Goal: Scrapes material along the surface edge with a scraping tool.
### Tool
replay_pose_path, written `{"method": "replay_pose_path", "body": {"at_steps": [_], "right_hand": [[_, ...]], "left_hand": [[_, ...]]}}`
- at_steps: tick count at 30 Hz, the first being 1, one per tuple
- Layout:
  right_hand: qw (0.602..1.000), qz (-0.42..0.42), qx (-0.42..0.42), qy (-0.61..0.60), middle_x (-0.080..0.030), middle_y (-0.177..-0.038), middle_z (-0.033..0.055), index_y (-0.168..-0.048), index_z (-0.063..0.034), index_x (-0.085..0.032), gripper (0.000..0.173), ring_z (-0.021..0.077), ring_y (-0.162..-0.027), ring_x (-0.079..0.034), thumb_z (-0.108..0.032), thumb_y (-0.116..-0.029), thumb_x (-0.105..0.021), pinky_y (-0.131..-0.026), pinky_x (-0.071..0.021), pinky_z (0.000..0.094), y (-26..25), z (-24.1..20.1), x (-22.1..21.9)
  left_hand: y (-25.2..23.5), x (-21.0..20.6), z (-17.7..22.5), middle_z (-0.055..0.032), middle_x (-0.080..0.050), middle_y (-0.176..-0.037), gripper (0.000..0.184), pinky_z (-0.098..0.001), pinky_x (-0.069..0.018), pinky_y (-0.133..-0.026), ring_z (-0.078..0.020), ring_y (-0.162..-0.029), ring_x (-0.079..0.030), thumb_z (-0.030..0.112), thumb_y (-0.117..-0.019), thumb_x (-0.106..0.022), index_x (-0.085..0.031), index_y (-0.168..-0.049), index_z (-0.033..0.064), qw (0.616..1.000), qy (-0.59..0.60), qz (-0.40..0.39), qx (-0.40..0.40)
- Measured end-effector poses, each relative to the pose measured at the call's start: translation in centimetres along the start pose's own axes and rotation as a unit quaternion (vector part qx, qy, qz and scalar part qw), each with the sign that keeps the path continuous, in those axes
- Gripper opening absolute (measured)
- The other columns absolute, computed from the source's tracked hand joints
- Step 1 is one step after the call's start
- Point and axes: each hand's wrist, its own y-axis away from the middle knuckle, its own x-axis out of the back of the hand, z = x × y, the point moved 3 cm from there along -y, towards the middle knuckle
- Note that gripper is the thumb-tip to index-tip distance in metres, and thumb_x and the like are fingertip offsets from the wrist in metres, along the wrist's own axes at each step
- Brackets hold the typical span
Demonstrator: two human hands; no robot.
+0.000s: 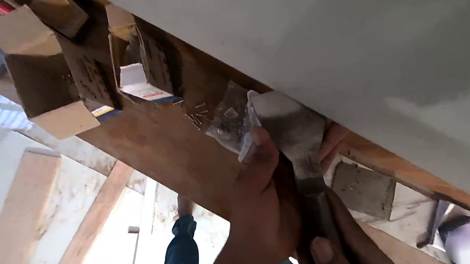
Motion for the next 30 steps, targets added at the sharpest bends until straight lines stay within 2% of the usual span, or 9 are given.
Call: {"method": "replay_pose_path", "body": {"at_steps": [3, 10, 14, 19, 22, 24, 27, 29, 30], "right_hand": [[1.0, 0.001, 0.0, 0.007, -0.071, -0.096, -0.0008, -0.15, 0.0037, -0.044, 0.056, 0.0013, -0.064, -0.061, -0.025, -0.1049, -0.059, -0.054, -0.0563, 0.0219, -0.3, -0.6, -0.4], [1.0, 0.007, 0.0, 0.008, -0.071, -0.096, -0.0003, -0.148, 0.002, -0.048, 0.053, 0.0016, -0.064, -0.061, -0.026, -0.104, -0.06, -0.052, -0.0563, 0.0222, -0.7, -0.3, -0.9], [1.0, 0.005, -0.009, 0.028, -0.071, -0.098, -0.0022, -0.148, 0.0049, -0.045, 0.057, -0.0007, -0.065, -0.062, -0.029, -0.1046, -0.059, -0.054, -0.057, 0.0216, -0.4, -0.6, -1.0], [1.0, 0.024, -0.005, 0.017, -0.071, -0.098, -0.0026, -0.145, 0.0082, -0.046, 0.058, -0.0008, -0.065, -0.062, -0.03, -0.1038, -0.06, -0.053, -0.0566, 0.0209, -1.2, -0.9, -2.1], [1.0, 0.029, 0.001, 0.003, -0.073, -0.103, -0.003, -0.144, 0.0102, -0.047, 0.057, -0.0022, -0.067, -0.062, -0.027, -0.1033, -0.061, -0.055, -0.056, 0.0193, -1.9, -1.1, -3.1], [0.999, 0.037, -0.013, 0.019, -0.072, -0.1, -0.0003, -0.146, 0.0098, -0.046, 0.058, 0.0, -0.065, -0.061, -0.027, -0.1033, -0.061, -0.053, -0.0556, 0.0209, -1.1, -1.2, -3.2], [1.0, 0.03, 0.003, 0.005, -0.072, -0.101, -0.0035, -0.146, 0.0076, -0.047, 0.058, -0.0019, -0.066, -0.062, -0.031, -0.1041, -0.06, -0.053, -0.0557, 0.0202, -1.6, -0.8, -3.8], [0.999, 0.034, -0.002, 0.015, -0.072, -0.099, -0.0034, -0.146, 0.0074, -0.046, 0.057, -0.0018, -0.064, -0.061, -0.029, -0.1042, -0.06, -0.052, -0.0557, 0.0202, -2.0, -1.0, -4.2], [0.999, 0.033, -0.015, 0.029, -0.071, -0.094, -0.0022, -0.148, 0.0068, -0.045, 0.058, 0.0001, -0.062, -0.06, -0.029, -0.1044, -0.059, -0.05, -0.0556, 0.0214, -1.4, -1.0, -4.1]], "left_hand": [[0.0, -0.3, 0.3, -0.017, -0.068, -0.128, 0.044, -0.0494, -0.0528, -0.106, -0.0317, -0.122, -0.065, 0.044, -0.1054, -0.049, -0.061, -0.132, 0.011, 1.0, -0.017, 0.02, -0.009], [-0.4, 1.0, 1.1, -0.0107, -0.062, -0.137, 0.05, -0.0426, -0.0534, -0.106, -0.0243, -0.128, -0.061, 0.038, -0.1124, -0.023, -0.048, -0.146, 0.0111, 0.995, -0.087, 0.035, -0.03], [-0.3, 0.9, 0.9, -0.0114, -0.062, -0.138, 0.049, -0.0449, -0.0521, -0.107, -0.027, -0.13, -0.06, 0.043, -0.111, -0.031, -0.05, -0.145, 0.0131, 0.999, -0.045, 0.021, -0.013], [-1.0, 0.6, 1.8, -0.0098, -0.065, -0.131, 0.05, -0.0426, -0.0565, -0.101, -0.0236, -0.122, -0.064, 0.042, -0.1118, -0.023, -0.052, -0.142, 0.0137, 0.997, -0.066, 0.044, -0.022], [-1.2, 0.5, 2.9, -0.0085, -0.07, -0.122, 0.044, -0.0412, -0.0584, -0.097, -0.0213, -0.115, -0.068, 0.042, -0.1102, -0.035, -0.059, -0.134, 0.0131, 0.995, -0.079, 0.056, -0.019], [-0.4, 0.9, 2.8, -0.0073, -0.065, -0.129, 0.048, -0.041, -0.0561, -0.101, -0.0206, -0.121, -0.064, 0.043, -0.1114, -0.029, -0.052, -0.142, 0.0146, 0.988, -0.131, 0.076, -0.007], [-1.0, 0.5, 3.5, -0.0112, -0.069, -0.125, 0.043, -0.0434, -0.0546, -0.104, -0.0248, -0.12, -0.066, 0.045, -0.1055, -0.049, -0.061, -0.132, 0.0135, 0.999, -0.042, 0.023, 0.004], [-1.3, 0.7, 3.9, -0.0086, -0.069, -0.126, 0.043, -0.0412, -0.0557, -0.102, -0.0224, -0.119, -0.066, 0.044, -0.1072, -0.044, -0.059, -0.135, 0.0155, 0.997, -0.068, 0.031, 0.003], [-1.0, 1.1, 3.7, -0.0103, -0.063, -0.136, 0.048, -0.0429, -0.0532, -0.107, -0.0246, -0.127, -0.062, 0.043, -0.1107, -0.032, -0.049, -0.145, 0.0145, 0.997, -0.076, 0.032, 0.008]]}}
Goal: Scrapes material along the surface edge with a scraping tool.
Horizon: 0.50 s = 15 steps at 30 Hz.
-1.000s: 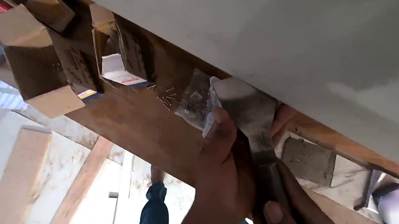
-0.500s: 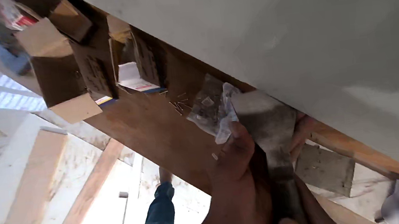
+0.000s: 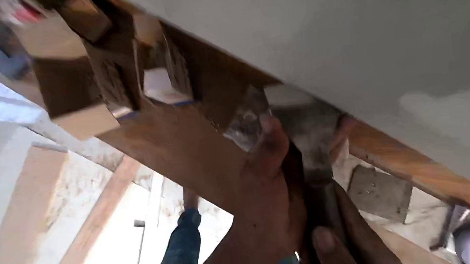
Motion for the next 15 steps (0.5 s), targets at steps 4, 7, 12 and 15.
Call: {"method": "replay_pose_path", "body": {"at_steps": [4, 7, 12, 15], "right_hand": [[0.999, -0.03, 0.012, -0.009, -0.069, -0.096, -0.0013, -0.148, 0.0099, -0.04, 0.058, 0.0005, -0.064, -0.06, -0.025, -0.1055, -0.057, -0.052, -0.0557, 0.022, -1.1, 0.0, -0.7], [1.0, -0.004, -0.008, 0.0, -0.07, -0.094, -0.0022, -0.148, 0.0066, -0.044, 0.058, 0.0006, -0.062, -0.06, -0.029, -0.1043, -0.059, -0.051, -0.0558, 0.0217, -0.1, 0.2, -0.4], [1.0, 0.01, 0.006, 0.012, -0.072, -0.095, -0.0004, -0.145, 0.0077, -0.047, 0.055, 0.0009, -0.063, -0.062, -0.026, -0.1039, -0.06, -0.052, -0.0568, 0.0219, -0.3, -0.1, -1.0], [1.0, -0.018, 0.026, 0.003, -0.07, -0.095, -0.001, -0.148, 0.0088, -0.042, 0.058, 0.0004, -0.062, -0.06, -0.027, -0.1051, -0.058, -0.05, -0.055, 0.0214, -1.0, 0.4, -0.9]], "left_hand": [[-0.9, 0.2, 0.8, -0.0076, -0.067, -0.125, 0.046, -0.0393, -0.0578, -0.098, -0.0208, -0.117, -0.066, 0.039, -0.1119, -0.026, -0.055, -0.137, 0.0144, 0.999, -0.01, 0.035, -0.013], [-0.2, 0.2, 0.2, -0.0107, -0.063, -0.135, 0.051, -0.0433, -0.0528, -0.107, -0.0248, -0.127, -0.061, 0.046, -0.1104, -0.03, -0.049, -0.145, 0.0134, 1.0, 0.008, 0.011, -0.003], [-0.1, 0.0, 0.7, -0.002, -0.072, -0.117, 0.039, -0.0349, -0.0577, -0.097, -0.0147, -0.112, -0.068, 0.046, -0.1073, -0.042, -0.063, -0.127, 0.0193, 1.0, -0.009, -0.002, 0.013], [-0.8, 0.1, 0.9, -0.0133, -0.064, -0.135, 0.047, -0.0455, -0.0498, -0.11, -0.0278, -0.129, -0.061, 0.046, -0.1063, -0.046, -0.054, -0.14, 0.014, 0.997, 0.055, -0.044, 0.012]]}}
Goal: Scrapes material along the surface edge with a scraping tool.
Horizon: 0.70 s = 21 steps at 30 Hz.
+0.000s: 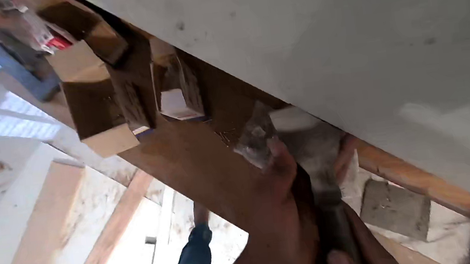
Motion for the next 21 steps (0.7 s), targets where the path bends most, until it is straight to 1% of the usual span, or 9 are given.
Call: {"method": "replay_pose_path", "body": {"at_steps": [3, 4, 8, 10, 12, 15, 16, 18, 21], "right_hand": [[1.0, 0.015, -0.005, 0.011, -0.071, -0.096, 0.0019, -0.146, 0.0097, -0.045, 0.056, 0.0025, -0.061, -0.061, -0.024, -0.1043, -0.059, -0.051, -0.056, 0.0232, -0.2, -0.2, -0.6], [1.0, 0.022, -0.01, 0.019, -0.071, -0.092, 0.0019, -0.146, 0.0089, -0.047, 0.056, 0.0027, -0.06, -0.061, -0.026, -0.1038, -0.06, -0.049, -0.056, 0.0231, 0.1, -0.2, -0.5], [1.0, -0.005, -0.001, 0.009, -0.071, -0.099, 0.0004, -0.147, 0.0112, -0.041, 0.058, 0.0002, -0.064, -0.061, -0.024, -0.105, -0.058, -0.053, -0.0566, 0.0225, -0.9, -0.5, -1.0], [0.999, 0.018, -0.017, 0.034, -0.071, -0.092, 0.0023, -0.146, 0.0096, -0.046, 0.055, 0.0028, -0.058, -0.061, -0.021, -0.1032, -0.06, -0.048, -0.0564, 0.0236, -0.9, -1.0, -1.4], [1.0, 0.001, -0.006, 0.024, -0.072, -0.098, 0.002, -0.146, 0.0125, -0.042, 0.058, 0.0012, -0.062, -0.061, -0.021, -0.1033, -0.06, -0.051, -0.0563, 0.0223, -1.6, -0.8, -1.3], [1.0, -0.013, -0.003, 0.007, -0.071, -0.101, 0.0022, -0.146, 0.014, -0.04, 0.057, 0.0008, -0.064, -0.061, -0.019, -0.1042, -0.058, -0.053, -0.0565, 0.0223, -2.0, -0.8, -2.2], [1.0, -0.007, -0.002, 0.012, -0.071, -0.1, 0.0033, -0.146, 0.0124, -0.043, 0.055, 0.0018, -0.063, -0.061, -0.019, -0.104, -0.059, -0.053, -0.0569, 0.0231, -2.2, -0.8, -2.5], [1.0, 0.0, 0.007, 0.025, -0.072, -0.096, 0.0019, -0.146, 0.0114, -0.045, 0.056, 0.0013, -0.061, -0.061, -0.022, -0.1035, -0.06, -0.051, -0.0567, 0.0227, -2.5, -0.8, -2.3], [1.0, -0.024, 0.002, 0.016, -0.071, -0.099, -0.0009, -0.147, 0.0109, -0.042, 0.056, -0.0007, -0.063, -0.06, -0.023, -0.1048, -0.058, -0.052, -0.0559, 0.0217, -2.5, -0.8, -2.7]], "left_hand": [[0.0, 0.0, 0.6, -0.0099, -0.068, -0.129, 0.043, -0.0422, -0.0541, -0.105, -0.0243, -0.123, -0.065, 0.044, -0.1072, -0.044, -0.058, -0.136, 0.0146, 0.999, -0.031, 0.018, 0.001], [0.2, 0.0, 0.4, -0.0113, -0.065, -0.134, 0.048, -0.0442, -0.0513, -0.109, -0.0263, -0.128, -0.062, 0.047, -0.1075, -0.041, -0.054, -0.14, 0.0145, 0.999, -0.026, 0.018, 0.005], [-0.6, 0.2, 1.2, -0.0102, -0.07, -0.124, 0.043, -0.0415, -0.0553, -0.103, -0.0232, -0.118, -0.067, 0.046, -0.1045, -0.051, -0.061, -0.131, 0.014, 1.0, -0.008, 0.002, -0.01], [-0.3, 0.2, 1.6, -0.0032, -0.069, -0.123, 0.04, -0.037, -0.0566, -0.101, -0.0168, -0.116, -0.067, 0.044, -0.1068, -0.045, -0.059, -0.133, 0.0181, 0.998, -0.053, 0.013, -0.026], [-1.0, 0.2, 1.9, -0.0061, -0.067, -0.128, 0.044, -0.0407, -0.0543, -0.104, -0.0203, -0.121, -0.065, 0.046, -0.1069, -0.044, -0.057, -0.137, 0.017, 0.999, -0.04, 0.015, -0.032], [-1.0, 0.8, 2.7, -0.0073, -0.069, -0.117, 0.044, -0.037, -0.0587, -0.093, -0.0184, -0.109, -0.068, 0.04, -0.1112, -0.031, -0.058, -0.131, 0.0122, 0.991, -0.085, 0.094, -0.036], [-1.1, 0.9, 3.0, -0.0086, -0.068, -0.119, 0.045, -0.0379, -0.0591, -0.094, -0.0197, -0.111, -0.068, 0.038, -0.1123, -0.027, -0.055, -0.135, 0.0105, 0.988, -0.098, 0.108, -0.047], [-1.6, 0.6, 3.0, -0.0108, -0.066, -0.13, 0.049, -0.0434, -0.0547, -0.104, -0.0249, -0.121, -0.065, 0.045, -0.1101, -0.034, -0.053, -0.141, 0.0135, 0.996, -0.038, 0.068, -0.04], [-1.3, 1.0, 3.5, -0.0058, -0.068, -0.121, 0.046, -0.0369, -0.0572, -0.097, -0.0181, -0.115, -0.067, 0.044, -0.1107, -0.03, -0.057, -0.135, 0.0163, 0.994, -0.06, 0.084, -0.037]]}}
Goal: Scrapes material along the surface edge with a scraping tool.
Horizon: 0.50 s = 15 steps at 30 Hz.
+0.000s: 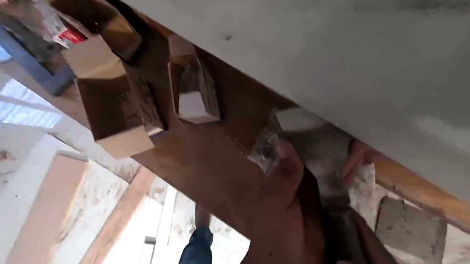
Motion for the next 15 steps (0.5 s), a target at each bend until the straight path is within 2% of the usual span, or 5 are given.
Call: {"method": "replay_pose_path", "body": {"at_steps": [1, 4, 8, 12, 15], "right_hand": [[1.0, 0.0, 0.006, -0.008, -0.071, -0.098, -0.0002, -0.148, 0.0102, -0.042, 0.056, 0.0005, -0.063, -0.06, -0.021, -0.1048, -0.058, -0.052, -0.056, 0.0224, -0.8, 0.0, -0.4], [1.0, 0.015, -0.001, -0.011, -0.07, -0.093, -0.0006, -0.147, 0.0093, -0.044, 0.057, 0.0011, -0.06, -0.059, -0.024, -0.1039, -0.059, -0.049, -0.0545, 0.0219, -0.9, 0.2, -0.7], [1.0, 0.016, 0.018, -0.015, -0.072, -0.097, -0.0027, -0.146, 0.0092, -0.046, 0.056, -0.0011, -0.063, -0.062, -0.025, -0.1041, -0.06, -0.051, -0.0558, 0.0204, -2.0, 0.2, -1.9], [1.0, 0.004, 0.001, 0.006, -0.07, -0.091, -0.0022, -0.148, 0.0073, -0.044, 0.058, 0.001, -0.06, -0.06, -0.029, -0.1048, -0.058, -0.05, -0.0557, 0.0224, -1.9, 0.2, -1.9], [1.0, -0.001, 0.01, -0.001, -0.07, -0.094, 0.0, -0.148, 0.0088, -0.043, 0.056, 0.002, -0.061, -0.059, -0.025, -0.1053, -0.058, -0.05, -0.0547, 0.0229, -2.9, -0.3, -3.0]], "left_hand": [[-0.6, -0.1, 0.5, -0.0058, -0.069, -0.118, 0.043, -0.0374, -0.0587, -0.095, -0.0184, -0.111, -0.068, 0.043, -0.1102, -0.033, -0.059, -0.132, 0.0156, 1.0, -0.013, 0.003, -0.009], [-1.0, 0.0, 0.6, -0.01, -0.065, -0.133, 0.047, -0.0455, -0.0516, -0.108, -0.0256, -0.126, -0.063, 0.048, -0.1059, -0.046, -0.055, -0.139, 0.0162, 0.997, 0.046, -0.054, 0.013], [-1.7, 0.7, 1.7, -0.0066, -0.071, -0.116, 0.04, -0.0389, -0.0579, -0.097, -0.0189, -0.111, -0.069, 0.045, -0.1052, -0.048, -0.062, -0.127, 0.0146, 1.0, 0.014, -0.028, 0.002], [-1.8, 0.7, 1.8, -0.0104, -0.066, -0.132, 0.047, -0.0466, -0.051, -0.108, -0.0265, -0.125, -0.063, 0.048, -0.1048, -0.049, -0.056, -0.138, 0.0166, 0.996, 0.062, -0.057, 0.014], [-2.5, 0.8, 3.1, -0.0045, -0.071, -0.113, 0.034, -0.0381, -0.0585, -0.095, -0.0171, -0.107, -0.069, 0.041, -0.105, -0.051, -0.064, -0.125, 0.0167, 1.0, 0.01, -0.021, -0.007]]}}
